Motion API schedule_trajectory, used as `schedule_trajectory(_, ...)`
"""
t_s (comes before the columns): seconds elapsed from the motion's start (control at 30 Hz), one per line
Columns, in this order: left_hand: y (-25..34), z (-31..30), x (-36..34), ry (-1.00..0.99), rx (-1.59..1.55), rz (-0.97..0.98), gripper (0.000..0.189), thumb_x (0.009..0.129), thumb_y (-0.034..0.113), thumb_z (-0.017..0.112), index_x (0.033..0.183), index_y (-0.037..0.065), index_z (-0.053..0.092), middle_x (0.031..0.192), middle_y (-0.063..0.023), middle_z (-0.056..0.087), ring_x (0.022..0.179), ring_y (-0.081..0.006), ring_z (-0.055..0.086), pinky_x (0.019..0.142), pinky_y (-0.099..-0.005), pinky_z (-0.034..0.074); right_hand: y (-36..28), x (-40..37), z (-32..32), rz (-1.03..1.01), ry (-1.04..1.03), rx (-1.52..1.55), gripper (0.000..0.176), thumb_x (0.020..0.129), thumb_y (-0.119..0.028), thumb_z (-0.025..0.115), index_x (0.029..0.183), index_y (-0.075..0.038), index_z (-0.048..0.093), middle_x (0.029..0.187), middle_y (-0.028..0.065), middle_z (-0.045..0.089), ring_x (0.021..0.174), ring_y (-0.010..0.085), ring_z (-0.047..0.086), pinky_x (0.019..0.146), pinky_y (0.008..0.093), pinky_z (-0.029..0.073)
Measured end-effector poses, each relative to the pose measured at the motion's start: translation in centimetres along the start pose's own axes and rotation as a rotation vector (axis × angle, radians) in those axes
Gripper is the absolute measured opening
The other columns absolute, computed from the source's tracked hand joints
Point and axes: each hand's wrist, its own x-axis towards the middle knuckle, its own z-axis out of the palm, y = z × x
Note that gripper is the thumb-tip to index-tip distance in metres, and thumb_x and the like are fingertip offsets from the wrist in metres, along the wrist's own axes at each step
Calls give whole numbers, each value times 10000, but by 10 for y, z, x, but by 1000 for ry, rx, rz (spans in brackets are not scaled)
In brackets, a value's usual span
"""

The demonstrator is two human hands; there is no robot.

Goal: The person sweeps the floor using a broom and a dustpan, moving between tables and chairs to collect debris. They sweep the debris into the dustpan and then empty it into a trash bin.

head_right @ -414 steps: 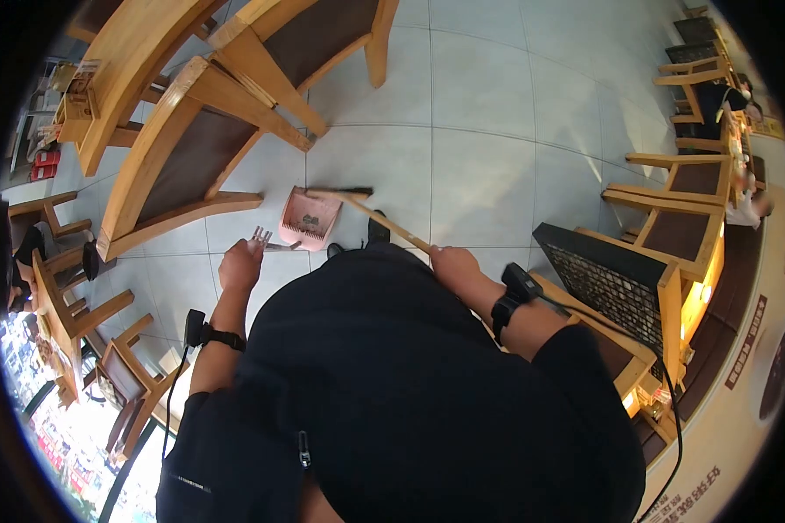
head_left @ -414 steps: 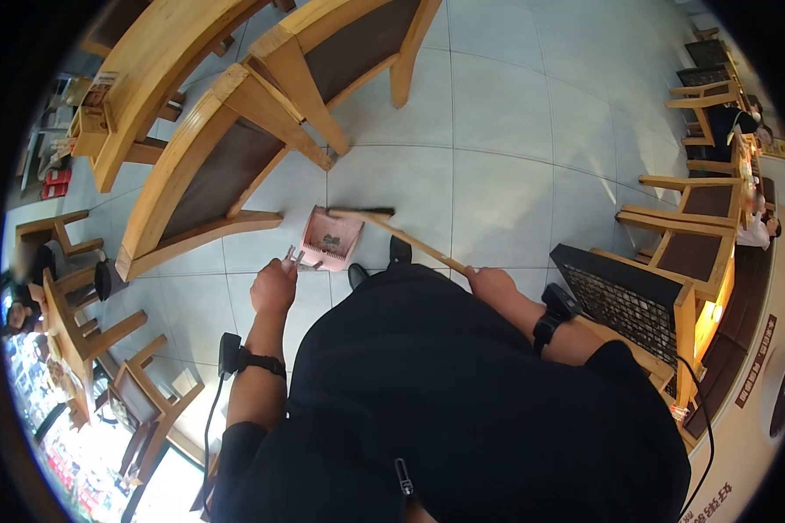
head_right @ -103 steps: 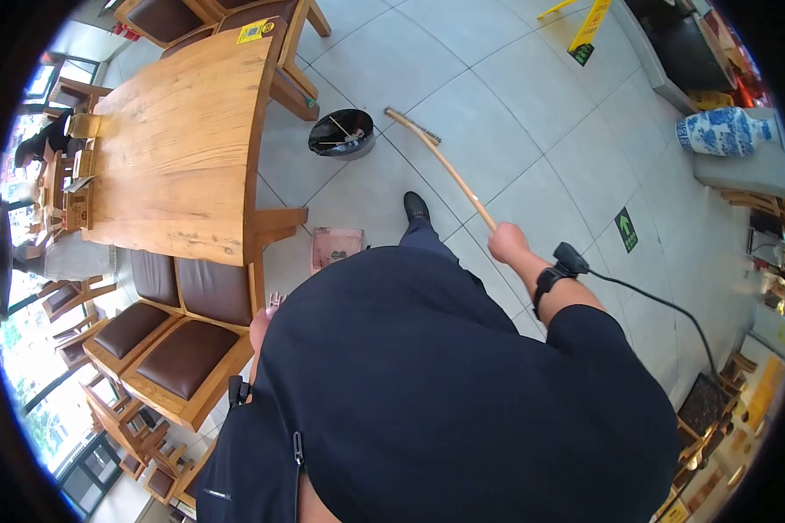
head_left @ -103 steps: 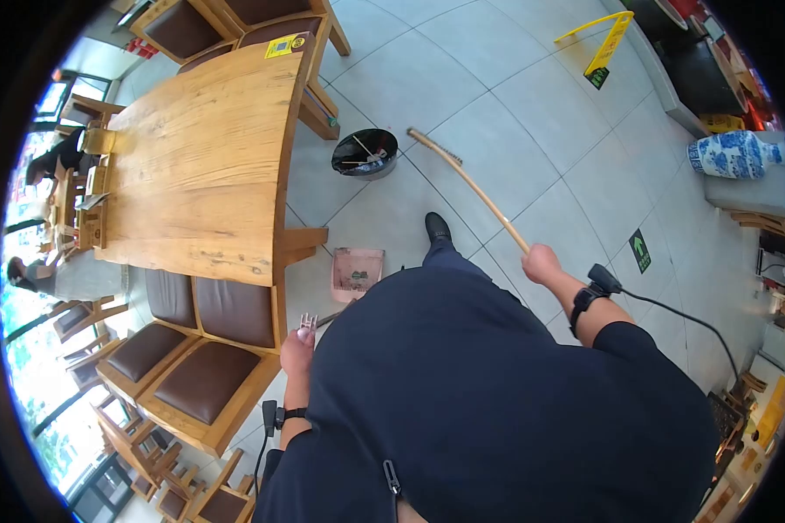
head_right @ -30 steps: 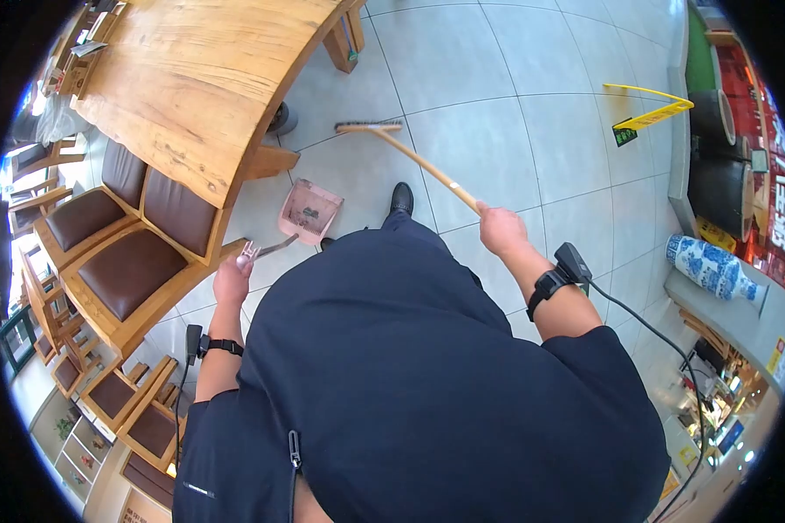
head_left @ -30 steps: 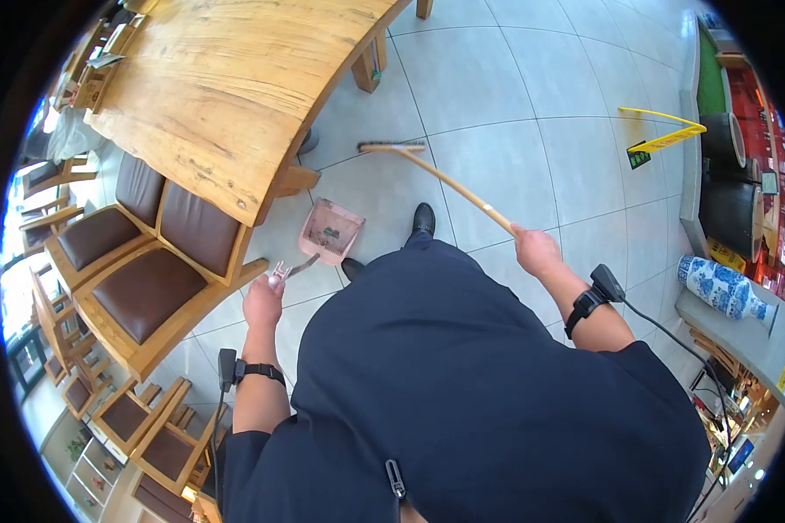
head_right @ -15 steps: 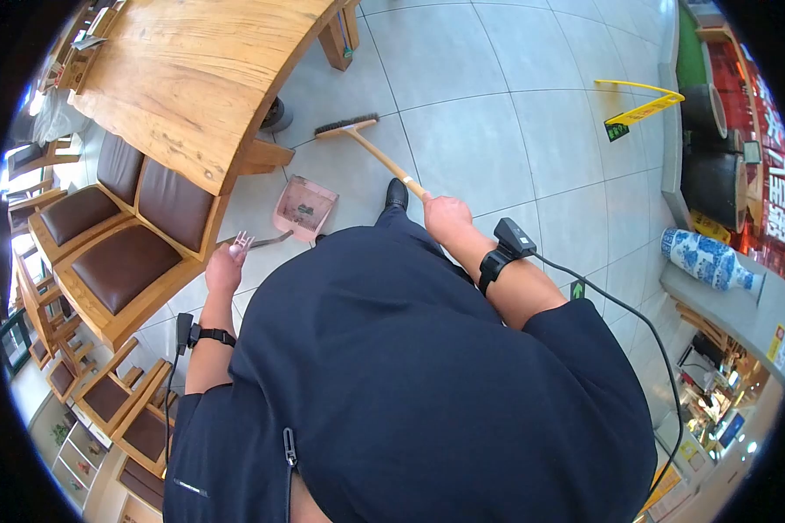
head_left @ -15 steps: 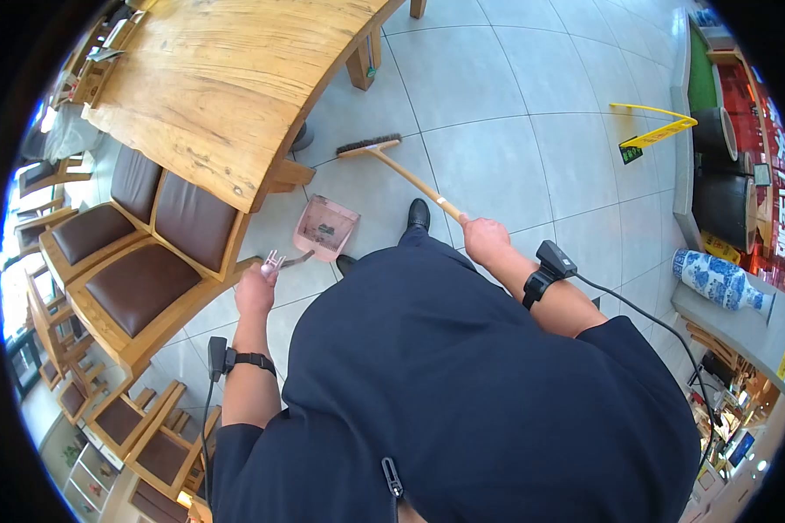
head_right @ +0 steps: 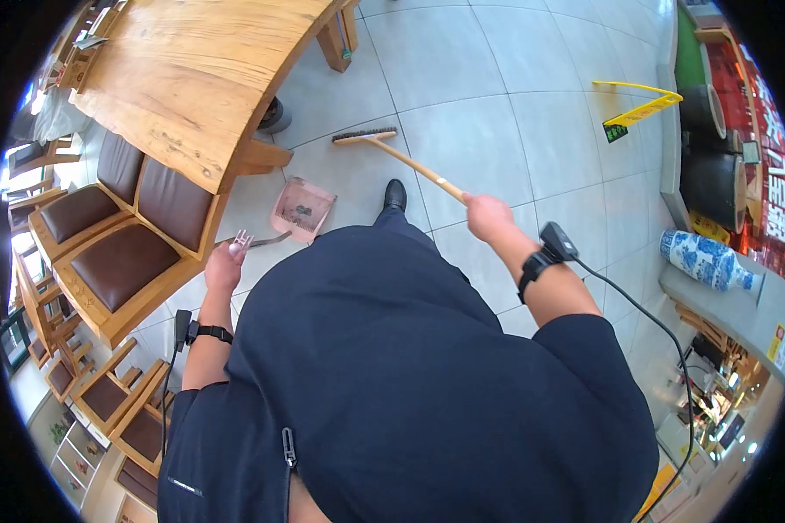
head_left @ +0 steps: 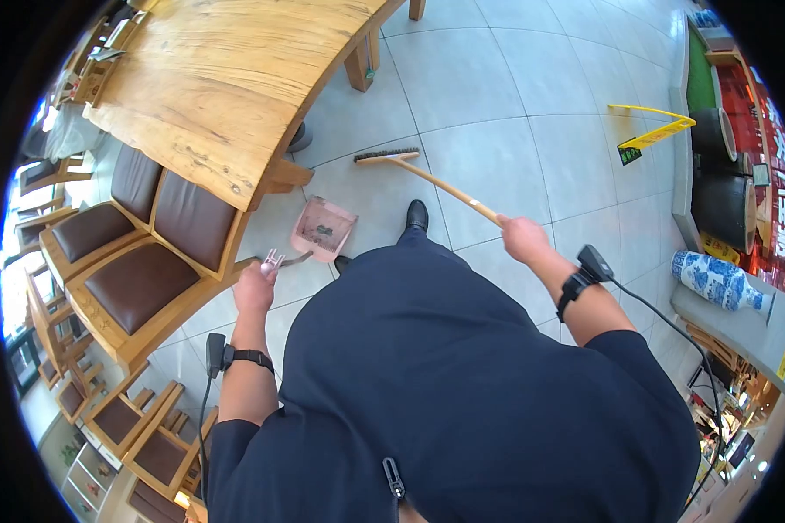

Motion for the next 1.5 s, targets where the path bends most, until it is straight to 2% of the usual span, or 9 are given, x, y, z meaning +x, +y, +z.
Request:
schedule_trajectory(0.07, 0, 1, 0, 4, 1, 8, 298, 801, 313, 633, 925, 49, 570, 958, -164, 621, 899, -355, 592, 766, -450, 469, 12, -14, -9, 48, 6, 37, 267, 888, -171, 424, 1112, -146, 567, 869, 124, 642, 815, 311, 623, 704, 440, 497)
schedule_trajectory(0.17, 2, 1, -1, 5, 2, 23, 305, 801, 312, 632, 923, 40, 568, 952, -171, 619, 894, -354, 591, 767, -449, 468, 8, -7, -4, 39, 16, 32, 272, 893, -196, 412, 1108, -147, 572, 867, 137, 641, 813, 318, 623, 702, 446, 495)
schedule_trajectory(0.43, 3, 1, -3, 6, -1, 34, 305, 798, 309, 635, 902, 31, 568, 938, -178, 619, 885, -355, 593, 759, -452, 467, -62, 55, 13, 48, -25, 73, 290, 923, -206, 360, 1091, -95, 568, 871, 136, 645, 842, 316, 629, 723, 447, 499)
schedule_trajectory(0.63, 3, 0, -4, 16, -26, 23, 303, 802, 317, 629, 900, 36, 569, 935, -178, 618, 882, -356, 594, 753, -453, 469, -41, 13, 16, -115, -82, -9, 294, 891, -184, 437, 1157, -133, 550, 875, 149, 640, 816, 338, 621, 710, 475, 491)
schedule_trajectory(0.83, 3, -2, -2, -2, -15, 4, 303, 809, 323, 621, 901, 38, 568, 926, -172, 619, 877, -351, 595, 743, -452, 473, -7, -20, 10, 28, 12, 83, 332, 879, -203, 453, 1198, -154, 530, 834, 175, 633, 801, 343, 615, 710, 464, 491)
schedule_trajectory(1.0, 0, -1, 0, 20, -20, 36, 296, 813, 321, 619, 906, 45, 569, 921, -162, 622, 860, -353, 598, 737, -454, 473, -15, 9, 51, 209, 5, 192, 268, 887, -202, 423, 1072, -94, 584, 878, 192, 642, 841, 358, 619, 740, 466, 492)
schedule_trajectory(1.33, -3, -8, 2, -6, -4, 48, 296, 815, 325, 609, 916, 47, 587, 929, -168, 636, 879, -352, 601, 748, -449, 473, -59, -51, 74, 119, -157, 413, 274, 828, -170, 489, 1061, -67, 590, 907, 217, 629, 871, 372, 606, 761, 461, 484)
schedule_trajectory(1.4, -2, -10, 1, -41, -8, 88, 298, 814, 327, 600, 919, 48, 587, 916, -165, 638, 871, -352, 602, 749, -449, 473, -47, -65, 70, 137, 40, 437, 315, 827, -174, 510, 1117, -72, 578, 926, 221, 625, 889, 372, 599, 783, 458, 479)
schedule_trajectory(1.5, -3, -12, 0, -38, 11, 134, 295, 811, 326, 595, 926, 55, 587, 904, -163, 640, 870, -348, 602, 744, -447, 475, -23, -78, 85, 167, 170, 512, 360, 828, -177, 518, 1172, -78, 556, 943, 228, 621, 906, 370, 595, 803, 452, 475)
